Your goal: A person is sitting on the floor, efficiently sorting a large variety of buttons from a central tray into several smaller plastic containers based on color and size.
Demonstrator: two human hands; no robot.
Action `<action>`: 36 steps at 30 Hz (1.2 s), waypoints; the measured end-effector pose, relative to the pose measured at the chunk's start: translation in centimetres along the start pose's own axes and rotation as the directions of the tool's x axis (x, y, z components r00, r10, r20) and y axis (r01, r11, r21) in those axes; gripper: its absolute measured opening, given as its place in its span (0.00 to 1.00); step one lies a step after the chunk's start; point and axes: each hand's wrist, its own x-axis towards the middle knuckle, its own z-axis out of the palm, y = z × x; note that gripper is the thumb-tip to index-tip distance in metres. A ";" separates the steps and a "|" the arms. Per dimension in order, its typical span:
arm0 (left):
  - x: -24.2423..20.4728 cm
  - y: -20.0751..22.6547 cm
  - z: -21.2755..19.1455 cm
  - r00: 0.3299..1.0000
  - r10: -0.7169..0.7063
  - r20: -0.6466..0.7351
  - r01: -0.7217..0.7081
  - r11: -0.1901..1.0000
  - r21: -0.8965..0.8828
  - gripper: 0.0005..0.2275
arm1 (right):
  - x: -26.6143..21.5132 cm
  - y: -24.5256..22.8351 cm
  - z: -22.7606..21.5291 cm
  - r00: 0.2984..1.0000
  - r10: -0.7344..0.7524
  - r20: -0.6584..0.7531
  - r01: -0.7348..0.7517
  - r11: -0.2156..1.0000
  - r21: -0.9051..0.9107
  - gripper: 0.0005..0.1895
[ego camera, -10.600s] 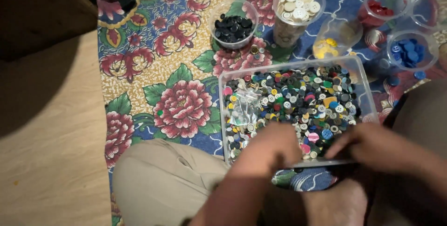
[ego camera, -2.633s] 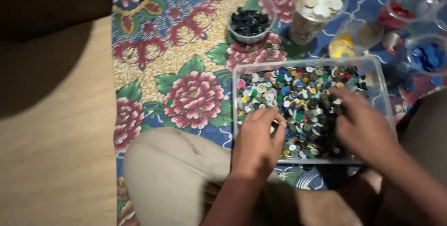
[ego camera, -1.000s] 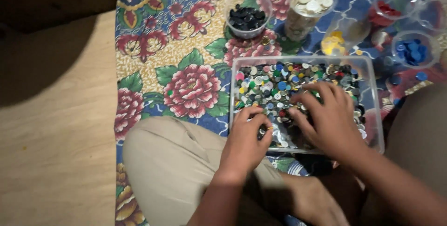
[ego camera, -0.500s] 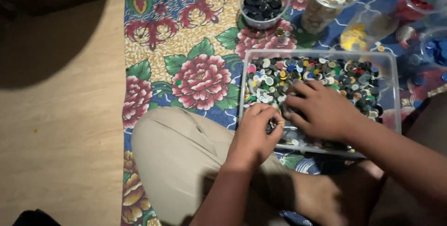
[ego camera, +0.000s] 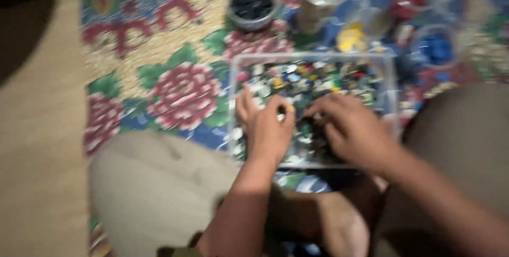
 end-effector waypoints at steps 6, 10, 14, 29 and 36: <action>1.0 4.3 2.7 0.943 -0.120 0.310 0.152 0.985 -0.082 0.07 | -3.5 -0.9 -1.5 0.980 0.175 -0.092 -0.157 0.972 0.177 0.21; -0.2 6.2 -0.2 0.912 -0.080 0.402 0.161 0.972 -0.170 0.06 | -3.3 -0.6 -1.5 0.971 0.171 -0.167 -0.155 0.982 0.106 0.15; -0.1 5.7 -2.7 0.922 -0.080 0.380 0.135 0.983 -0.121 0.07 | -3.5 -2.1 -2.1 0.972 0.154 -0.179 -0.123 0.977 0.172 0.17; 0.3 5.9 4.1 0.985 -0.030 0.169 0.028 1.000 0.013 0.12 | -5.1 -3.2 -2.6 0.939 0.320 -0.127 -0.271 0.914 0.301 0.21; -0.4 3.7 -0.4 0.994 0.060 -0.087 -0.067 0.994 -0.083 0.03 | -2.2 -2.8 -2.4 0.959 0.262 -0.113 -0.243 0.957 0.156 0.15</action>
